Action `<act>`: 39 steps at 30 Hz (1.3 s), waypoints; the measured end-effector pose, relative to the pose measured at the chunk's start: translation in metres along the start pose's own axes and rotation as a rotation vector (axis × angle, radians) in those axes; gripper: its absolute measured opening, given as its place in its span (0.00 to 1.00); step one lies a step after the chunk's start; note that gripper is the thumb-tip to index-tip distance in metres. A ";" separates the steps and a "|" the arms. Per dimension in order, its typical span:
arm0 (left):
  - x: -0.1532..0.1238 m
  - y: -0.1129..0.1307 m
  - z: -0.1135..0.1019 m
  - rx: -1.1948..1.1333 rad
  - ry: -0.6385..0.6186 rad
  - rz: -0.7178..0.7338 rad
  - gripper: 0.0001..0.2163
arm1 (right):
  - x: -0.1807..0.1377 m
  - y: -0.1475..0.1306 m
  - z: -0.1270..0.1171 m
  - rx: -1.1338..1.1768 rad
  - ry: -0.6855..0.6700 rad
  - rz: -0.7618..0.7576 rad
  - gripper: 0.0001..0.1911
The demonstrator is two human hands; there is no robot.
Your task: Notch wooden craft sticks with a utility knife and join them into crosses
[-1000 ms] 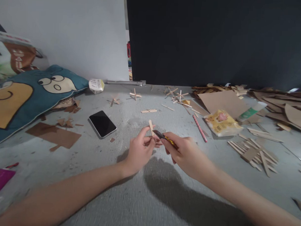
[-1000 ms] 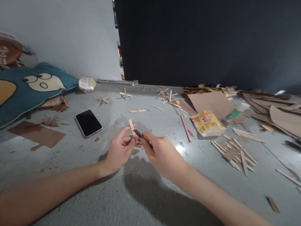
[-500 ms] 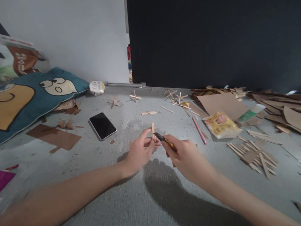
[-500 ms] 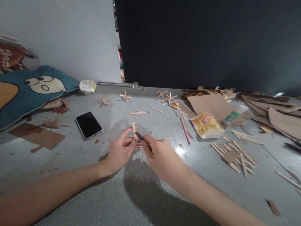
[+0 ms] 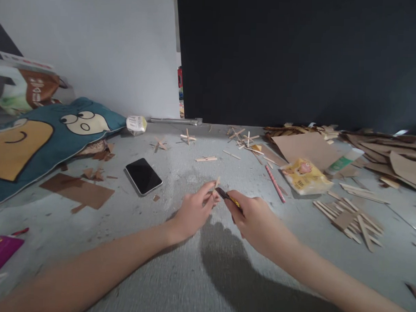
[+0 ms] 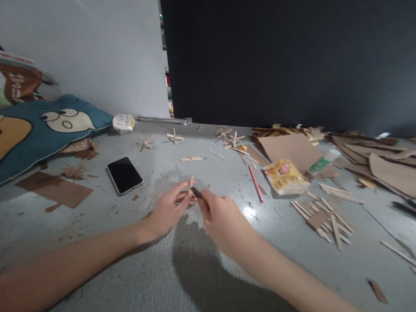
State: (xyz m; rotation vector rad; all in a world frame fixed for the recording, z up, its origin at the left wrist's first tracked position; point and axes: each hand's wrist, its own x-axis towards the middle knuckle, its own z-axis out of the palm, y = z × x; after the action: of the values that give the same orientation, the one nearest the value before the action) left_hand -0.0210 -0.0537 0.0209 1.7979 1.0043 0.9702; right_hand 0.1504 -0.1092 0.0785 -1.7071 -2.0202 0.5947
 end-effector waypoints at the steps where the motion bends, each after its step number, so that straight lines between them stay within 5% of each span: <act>1: 0.000 0.000 0.000 -0.016 -0.005 -0.005 0.15 | 0.001 0.000 -0.002 0.040 -0.013 0.012 0.12; 21: 0.007 0.002 -0.001 -0.401 -0.015 -0.108 0.19 | 0.015 0.007 -0.004 1.078 -0.335 0.336 0.15; 31: 0.008 0.003 0.000 -0.424 0.019 -0.118 0.19 | 0.013 0.009 0.003 0.641 -0.115 0.083 0.17; 39: 0.007 0.012 -0.003 -0.516 -0.020 -0.124 0.20 | 0.026 0.056 0.015 -0.054 0.393 -0.480 0.15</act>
State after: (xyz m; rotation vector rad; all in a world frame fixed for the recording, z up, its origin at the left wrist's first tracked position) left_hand -0.0180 -0.0500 0.0341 1.3002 0.7547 1.0205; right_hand 0.1825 -0.0761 0.0356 -1.1777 -2.0513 0.0395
